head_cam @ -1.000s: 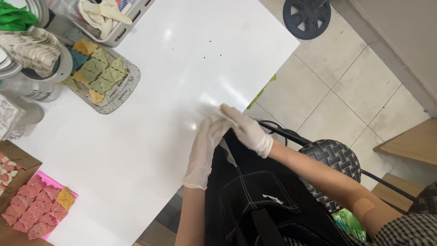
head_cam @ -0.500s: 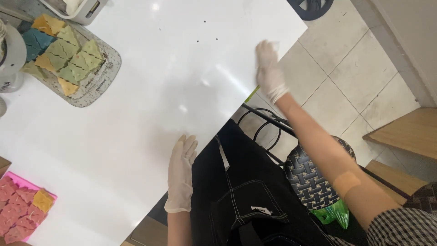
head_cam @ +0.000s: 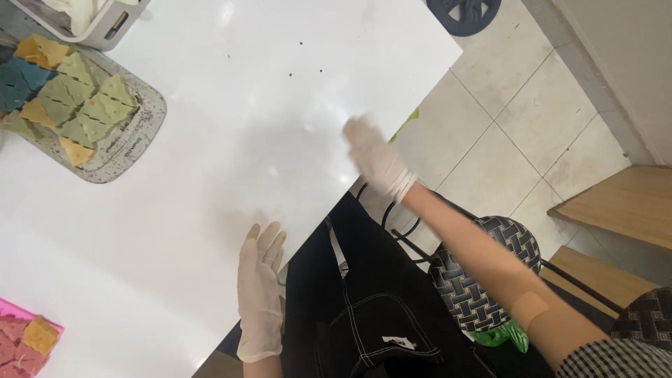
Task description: Wiping a white workshop table surface with a paper towel.
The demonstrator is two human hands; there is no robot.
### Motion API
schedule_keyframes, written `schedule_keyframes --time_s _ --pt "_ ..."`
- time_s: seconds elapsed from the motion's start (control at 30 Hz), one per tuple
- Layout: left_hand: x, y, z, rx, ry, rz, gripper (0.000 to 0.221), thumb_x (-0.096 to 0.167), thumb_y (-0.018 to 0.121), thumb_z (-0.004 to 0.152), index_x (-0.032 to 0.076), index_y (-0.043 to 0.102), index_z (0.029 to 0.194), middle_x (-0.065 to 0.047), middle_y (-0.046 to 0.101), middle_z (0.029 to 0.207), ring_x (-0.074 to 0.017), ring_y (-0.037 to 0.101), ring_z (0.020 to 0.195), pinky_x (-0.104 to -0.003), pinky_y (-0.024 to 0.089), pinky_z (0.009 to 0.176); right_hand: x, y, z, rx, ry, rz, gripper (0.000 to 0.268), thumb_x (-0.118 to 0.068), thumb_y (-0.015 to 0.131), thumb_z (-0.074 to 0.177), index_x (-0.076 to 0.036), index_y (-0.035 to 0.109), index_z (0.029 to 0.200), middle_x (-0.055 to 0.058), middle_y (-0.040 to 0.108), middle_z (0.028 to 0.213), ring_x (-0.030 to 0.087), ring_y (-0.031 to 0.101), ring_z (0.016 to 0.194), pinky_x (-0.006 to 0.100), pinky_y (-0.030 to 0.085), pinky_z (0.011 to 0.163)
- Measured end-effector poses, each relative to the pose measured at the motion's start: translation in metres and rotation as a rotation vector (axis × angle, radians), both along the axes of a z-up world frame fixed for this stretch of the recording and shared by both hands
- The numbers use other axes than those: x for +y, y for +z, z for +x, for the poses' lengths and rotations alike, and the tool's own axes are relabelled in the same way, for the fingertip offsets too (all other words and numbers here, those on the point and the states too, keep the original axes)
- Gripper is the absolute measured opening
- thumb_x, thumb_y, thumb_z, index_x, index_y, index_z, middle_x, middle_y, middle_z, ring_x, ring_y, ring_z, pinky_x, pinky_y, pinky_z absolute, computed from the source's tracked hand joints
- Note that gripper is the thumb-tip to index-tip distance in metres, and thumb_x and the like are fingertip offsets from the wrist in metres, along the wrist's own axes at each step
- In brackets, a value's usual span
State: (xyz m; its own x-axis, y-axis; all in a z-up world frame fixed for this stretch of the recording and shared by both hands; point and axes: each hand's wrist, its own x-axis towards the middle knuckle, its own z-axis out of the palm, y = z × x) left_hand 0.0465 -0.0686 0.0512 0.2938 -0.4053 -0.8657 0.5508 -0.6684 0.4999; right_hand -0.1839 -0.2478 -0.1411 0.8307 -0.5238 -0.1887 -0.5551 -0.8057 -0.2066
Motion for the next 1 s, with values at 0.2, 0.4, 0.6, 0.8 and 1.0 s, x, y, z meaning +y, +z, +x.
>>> schedule_keyframes --time_s 0.2,0.4,0.6,0.8,1.0 --pt "0.009 -0.009 -0.002 -0.031 0.067 -0.01 0.069 0.043 0.024 0.101 0.001 0.029 0.155 -0.021 0.052 0.151 -0.029 0.048 0.144 -0.036 0.033 0.12 -0.151 0.007 -0.061 -0.18 -0.604 0.077 0.059 -0.023 0.036 0.113 0.009 0.025 0.161 0.032 0.016 0.167 0.045 0.015 0.157 0.047 0.013 0.13" --pt "0.011 -0.006 0.001 -0.11 0.124 -0.029 0.069 0.043 0.023 0.101 -0.001 0.026 0.155 -0.024 0.053 0.148 -0.0321 0.05 0.141 -0.038 0.036 0.119 -0.07 0.021 0.05 0.134 -0.501 -0.166 0.059 -0.019 0.035 0.112 0.016 0.025 0.158 0.031 0.02 0.165 0.042 0.015 0.156 0.049 0.012 0.129" --pt "-0.003 0.018 0.01 -0.217 0.259 -0.084 0.068 0.034 0.024 0.1 -0.005 0.022 0.155 -0.023 0.054 0.147 -0.0326 0.053 0.139 -0.04 0.037 0.117 0.157 0.002 0.141 0.045 -0.001 -0.003 0.063 -0.03 0.043 0.107 0.008 0.032 0.156 0.025 0.034 0.163 0.037 0.031 0.151 0.048 0.023 0.127" --pt "-0.015 0.036 0.015 -0.322 0.297 -0.039 0.068 0.036 0.02 0.101 -0.005 0.016 0.155 -0.024 0.056 0.141 -0.0318 0.054 0.137 -0.038 0.039 0.118 0.073 0.01 0.088 -0.328 0.152 0.546 0.059 -0.02 0.045 0.105 -0.002 0.032 0.16 0.016 0.036 0.166 0.028 0.034 0.152 0.039 0.025 0.129" --pt "-0.001 0.016 0.011 -0.33 0.319 -0.019 0.067 0.032 0.023 0.101 -0.006 0.017 0.155 -0.025 0.055 0.143 -0.0333 0.055 0.137 -0.04 0.04 0.118 -0.132 0.028 -0.043 -0.043 -0.508 0.127 0.067 -0.026 0.042 0.108 0.014 0.023 0.157 0.035 0.017 0.166 0.046 0.013 0.157 0.045 0.009 0.129"
